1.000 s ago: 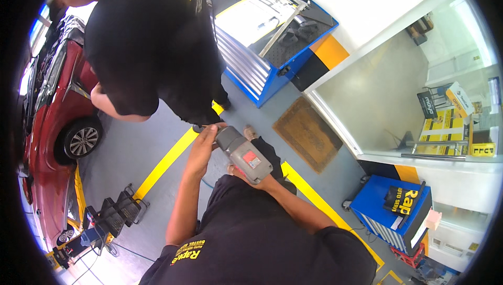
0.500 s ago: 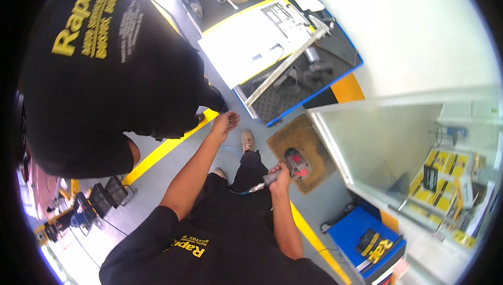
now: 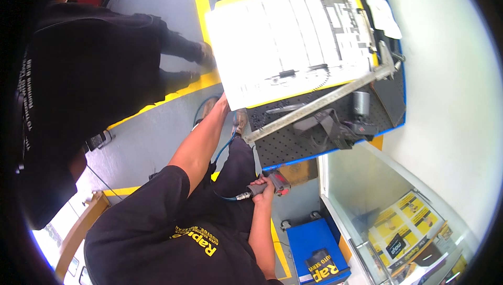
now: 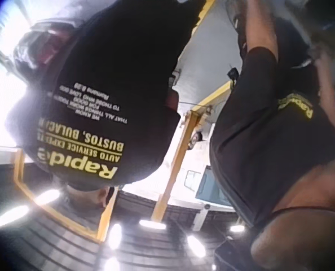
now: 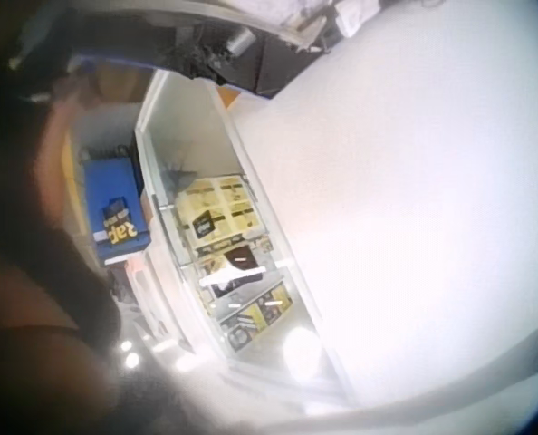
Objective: The person connects an air hose to an impact wrench, selects different sockets from a tool chest, and applies the tool to a wheel nut on a car.
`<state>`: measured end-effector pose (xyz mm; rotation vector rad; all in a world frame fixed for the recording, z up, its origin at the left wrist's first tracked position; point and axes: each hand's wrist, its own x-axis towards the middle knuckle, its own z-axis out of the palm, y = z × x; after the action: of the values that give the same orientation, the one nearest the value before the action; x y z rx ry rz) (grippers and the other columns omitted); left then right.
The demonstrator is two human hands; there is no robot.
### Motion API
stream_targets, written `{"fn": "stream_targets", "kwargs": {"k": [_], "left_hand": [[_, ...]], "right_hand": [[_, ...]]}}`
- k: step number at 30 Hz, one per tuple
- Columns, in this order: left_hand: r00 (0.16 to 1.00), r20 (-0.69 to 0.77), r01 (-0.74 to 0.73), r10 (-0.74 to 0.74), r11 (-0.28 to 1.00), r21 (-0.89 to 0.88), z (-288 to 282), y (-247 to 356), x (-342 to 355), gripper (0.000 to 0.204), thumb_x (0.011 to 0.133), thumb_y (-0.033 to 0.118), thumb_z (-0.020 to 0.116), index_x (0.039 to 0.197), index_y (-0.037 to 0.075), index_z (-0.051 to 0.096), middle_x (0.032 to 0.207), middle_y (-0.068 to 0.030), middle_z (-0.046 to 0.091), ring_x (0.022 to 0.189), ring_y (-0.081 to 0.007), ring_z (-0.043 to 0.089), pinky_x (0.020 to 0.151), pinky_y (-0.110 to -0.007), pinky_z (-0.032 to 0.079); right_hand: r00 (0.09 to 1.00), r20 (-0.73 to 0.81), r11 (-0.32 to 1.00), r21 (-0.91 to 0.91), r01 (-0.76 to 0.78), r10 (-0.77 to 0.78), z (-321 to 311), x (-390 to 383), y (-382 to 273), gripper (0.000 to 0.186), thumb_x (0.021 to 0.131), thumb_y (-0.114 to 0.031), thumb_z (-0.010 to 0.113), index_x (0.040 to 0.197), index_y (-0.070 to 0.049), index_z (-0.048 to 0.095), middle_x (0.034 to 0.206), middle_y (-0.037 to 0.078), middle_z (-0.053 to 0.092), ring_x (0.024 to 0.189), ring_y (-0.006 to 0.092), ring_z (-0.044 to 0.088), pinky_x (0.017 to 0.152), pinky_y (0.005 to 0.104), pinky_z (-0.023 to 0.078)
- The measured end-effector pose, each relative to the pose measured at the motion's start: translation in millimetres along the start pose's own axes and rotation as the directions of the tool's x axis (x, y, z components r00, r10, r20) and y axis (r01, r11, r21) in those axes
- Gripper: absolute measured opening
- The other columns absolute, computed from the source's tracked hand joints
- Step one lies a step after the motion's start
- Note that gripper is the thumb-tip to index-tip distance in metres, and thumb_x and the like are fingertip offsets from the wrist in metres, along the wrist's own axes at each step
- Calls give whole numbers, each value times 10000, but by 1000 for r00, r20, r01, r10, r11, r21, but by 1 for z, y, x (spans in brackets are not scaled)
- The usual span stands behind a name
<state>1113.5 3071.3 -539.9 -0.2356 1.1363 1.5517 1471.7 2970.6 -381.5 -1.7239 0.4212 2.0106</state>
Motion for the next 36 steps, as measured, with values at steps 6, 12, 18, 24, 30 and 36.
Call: {"fn": "stream_targets", "kwargs": {"k": [6, 12, 18, 24, 30, 36], "left_hand": [[990, 8, 143, -143, 990, 11, -41, -22, 50, 745, 874, 271, 741, 1488, 70, 372, 1248, -122, 596, 1148, -199, 557, 945, -378, 468], [968, -169, 238, -185, 892, 383, -4, 30, 20, 772, 783, 423, 837, 1289, -77, 536, 1082, -153, 663, 911, -200, 637, 771, -346, 529], [895, -404, 197, 187, 647, 737, -50, 44, -8, 739, 748, 547, 821, 1061, -68, 555, 1021, -245, 660, 921, -349, 664, 810, -434, 513], [887, -300, 53, 350, 569, 821, -103, 92, -44, 595, 803, 345, 801, 1143, -31, 491, 1032, -208, 627, 999, -360, 631, 887, -436, 496], [599, -140, -91, 788, 240, 967, -106, 156, -45, 491, 874, 176, 686, 1263, -42, 480, 1284, -248, 480, 1223, -411, 469, 1042, -474, 392], [586, 44, -6, 809, -51, 999, -94, 190, -27, 382, 844, 126, 652, 1200, 10, 579, 1276, -223, 505, 1263, -400, 441, 1055, -495, 374]], "right_hand": [[996, 30, 992, -100, -84, 87, 45, 18, 13, 238, 825, -73, 617, 1053, -24, 573, 661, -51, 481, 585, 95, 521, 711, 349, 478], [996, -1, 988, -126, -86, 87, 75, 38, 45, 214, 863, -66, 590, 1071, -19, 578, 659, -39, 474, 573, 93, 497, 686, 343, 471], [990, -49, 976, -170, -137, 130, 102, 44, 88, 244, 860, -53, 598, 1094, 11, 570, 669, -32, 498, 579, 98, 520, 695, 346, 477], [971, -79, 965, -119, -233, 225, 97, 60, 119, 257, 846, -45, 604, 1091, 22, 560, 665, -25, 521, 591, 105, 546, 692, 354, 480], [974, -97, 944, -242, -222, 204, 99, 71, 145, 257, 848, -73, 613, 1087, 5, 561, 659, -17, 513, 595, 119, 537, 670, 350, 476], [970, -157, 925, -307, -226, 185, 112, 68, 163, 218, 855, -85, 610, 1054, -6, 569, 660, -13, 501, 591, 122, 523, 645, 337, 473]]}}
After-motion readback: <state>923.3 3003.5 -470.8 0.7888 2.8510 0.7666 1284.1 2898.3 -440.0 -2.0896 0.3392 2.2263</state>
